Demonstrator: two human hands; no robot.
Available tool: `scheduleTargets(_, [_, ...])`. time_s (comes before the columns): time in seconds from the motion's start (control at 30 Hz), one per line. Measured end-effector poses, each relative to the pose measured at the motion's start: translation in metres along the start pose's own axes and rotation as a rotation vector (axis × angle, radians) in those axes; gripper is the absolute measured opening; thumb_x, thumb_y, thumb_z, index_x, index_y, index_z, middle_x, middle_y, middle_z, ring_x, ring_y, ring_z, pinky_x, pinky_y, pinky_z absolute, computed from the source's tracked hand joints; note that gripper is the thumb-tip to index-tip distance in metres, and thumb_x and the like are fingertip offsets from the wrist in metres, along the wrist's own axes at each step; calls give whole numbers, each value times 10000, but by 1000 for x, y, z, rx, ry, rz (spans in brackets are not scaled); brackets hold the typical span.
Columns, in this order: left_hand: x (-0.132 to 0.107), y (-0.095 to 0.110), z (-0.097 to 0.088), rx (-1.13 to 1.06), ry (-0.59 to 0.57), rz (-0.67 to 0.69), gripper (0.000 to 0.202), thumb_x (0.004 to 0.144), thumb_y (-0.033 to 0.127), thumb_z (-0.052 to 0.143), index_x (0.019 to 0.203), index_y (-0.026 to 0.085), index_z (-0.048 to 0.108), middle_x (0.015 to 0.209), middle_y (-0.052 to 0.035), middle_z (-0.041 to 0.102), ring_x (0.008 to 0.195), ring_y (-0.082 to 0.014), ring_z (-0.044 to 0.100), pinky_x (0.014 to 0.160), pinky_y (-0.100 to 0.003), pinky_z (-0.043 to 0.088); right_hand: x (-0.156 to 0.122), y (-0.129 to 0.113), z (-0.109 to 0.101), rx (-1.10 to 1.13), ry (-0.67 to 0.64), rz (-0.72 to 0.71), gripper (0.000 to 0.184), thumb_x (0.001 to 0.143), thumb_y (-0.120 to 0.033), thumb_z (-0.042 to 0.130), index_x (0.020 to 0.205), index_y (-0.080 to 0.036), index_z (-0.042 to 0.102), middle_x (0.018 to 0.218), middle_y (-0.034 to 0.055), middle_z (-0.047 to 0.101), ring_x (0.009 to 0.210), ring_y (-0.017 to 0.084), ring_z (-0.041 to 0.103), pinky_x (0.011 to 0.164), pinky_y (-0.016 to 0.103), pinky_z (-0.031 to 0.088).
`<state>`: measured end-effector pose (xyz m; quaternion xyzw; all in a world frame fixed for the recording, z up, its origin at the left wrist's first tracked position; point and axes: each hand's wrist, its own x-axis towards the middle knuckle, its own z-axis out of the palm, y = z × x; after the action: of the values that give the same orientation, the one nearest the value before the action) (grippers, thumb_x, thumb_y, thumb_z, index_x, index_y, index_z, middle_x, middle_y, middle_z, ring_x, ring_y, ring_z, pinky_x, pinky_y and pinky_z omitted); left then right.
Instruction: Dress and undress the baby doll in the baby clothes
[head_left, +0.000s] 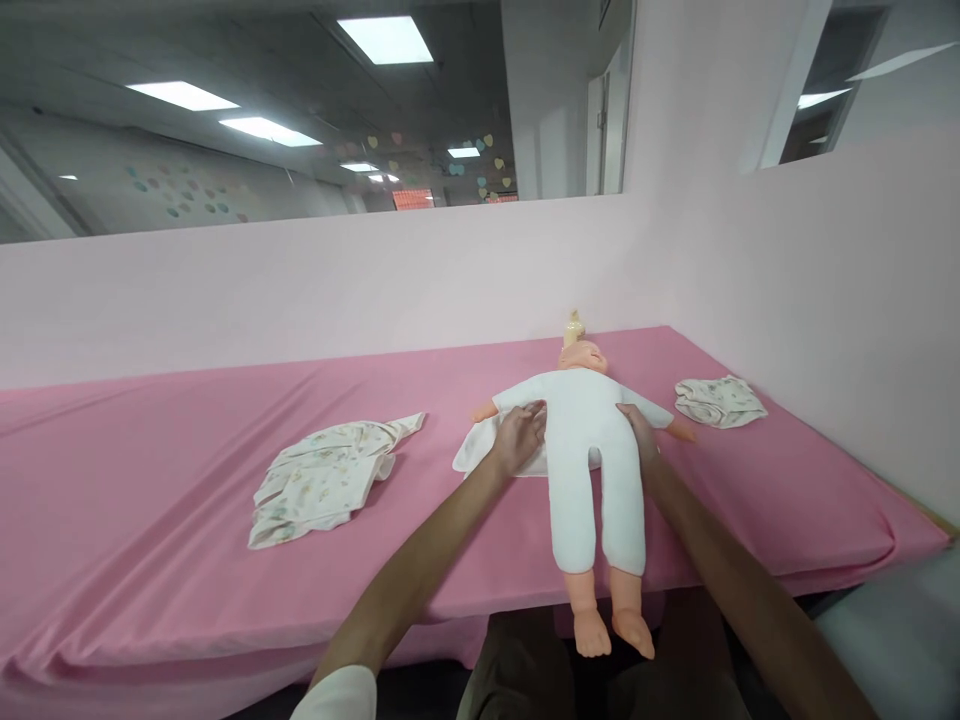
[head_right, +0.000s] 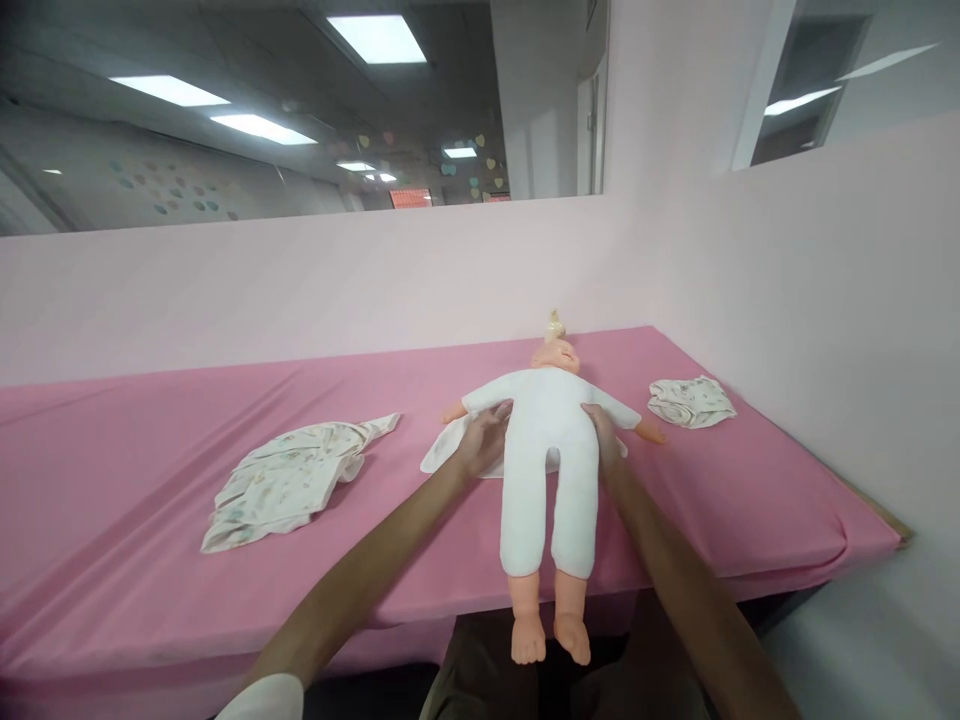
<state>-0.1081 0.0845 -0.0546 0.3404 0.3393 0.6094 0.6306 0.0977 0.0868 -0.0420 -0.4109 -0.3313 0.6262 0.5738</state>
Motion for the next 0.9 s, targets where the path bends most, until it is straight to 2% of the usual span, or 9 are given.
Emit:
scheduleTargets(0.1, [2,5,-5,-66,-36,-27,148,817,285,548,899,179,611,1121,-74,648,1045,-223,619,921,-330,503,4,4,-2,5,-9,140,258,695,-430,684,724,-179,629,614,58,616,661,212,572,597,317,495])
scheduleTargets(0.17, [3,3,-7,-35,-5,-46,227,829,370,602,937,171,621,1094,-97,665,1058,-244,622,942,-350,498,6,9,-4,-13,21,178,272,689,-435,689,737,-173,634,629,58,625,650,207,566,582,315,485])
scheduleTargets(0.27, [6,-5,-9,0,74,-50,320,793,418,678,966,154,619,1031,-125,688,1048,-262,633,943,-371,501,10,15,-5,-8,-22,195,293,683,-425,696,788,-156,643,653,56,632,648,197,566,576,305,471])
scheduleTargets(0.4, [11,-14,-16,-32,183,24,294,736,286,743,966,162,609,1010,-90,699,1012,-242,650,936,-372,514,15,20,-3,11,-95,219,278,670,-380,725,804,-153,639,630,39,615,634,179,556,570,285,449])
scheduleTargets(0.57, [15,-15,-28,25,195,65,283,724,189,739,959,163,583,1088,-97,680,1020,-224,646,952,-374,519,20,22,-6,16,-178,261,321,693,-386,706,884,-136,648,648,49,622,632,174,561,553,279,429])
scheduleTargets(0.7, [10,-1,-41,163,214,59,225,777,226,699,952,162,572,1153,-115,644,1077,-209,622,975,-341,510,21,20,-7,-3,-184,345,306,702,-396,676,868,-141,654,668,68,640,648,191,588,548,288,438])
scheduleTargets(0.8, [5,13,-52,259,226,51,203,776,231,696,931,158,588,1116,-121,649,1048,-209,627,959,-333,509,19,18,-5,-20,-217,381,290,700,-413,678,827,-153,658,683,76,652,669,204,608,562,298,453])
scheduleTargets(0.83, [4,17,-56,316,228,41,181,766,213,695,907,151,600,1067,-123,661,1008,-212,637,934,-337,513,19,18,-4,-31,-220,374,280,692,-411,688,813,-160,658,688,77,656,674,207,613,568,302,458])
scheduleTargets(0.9, [1,25,-63,446,249,18,121,738,168,686,835,139,620,935,-119,679,920,-226,649,865,-349,520,19,18,-4,-53,-158,254,248,651,-376,732,785,-180,658,683,70,657,666,212,619,574,310,468])
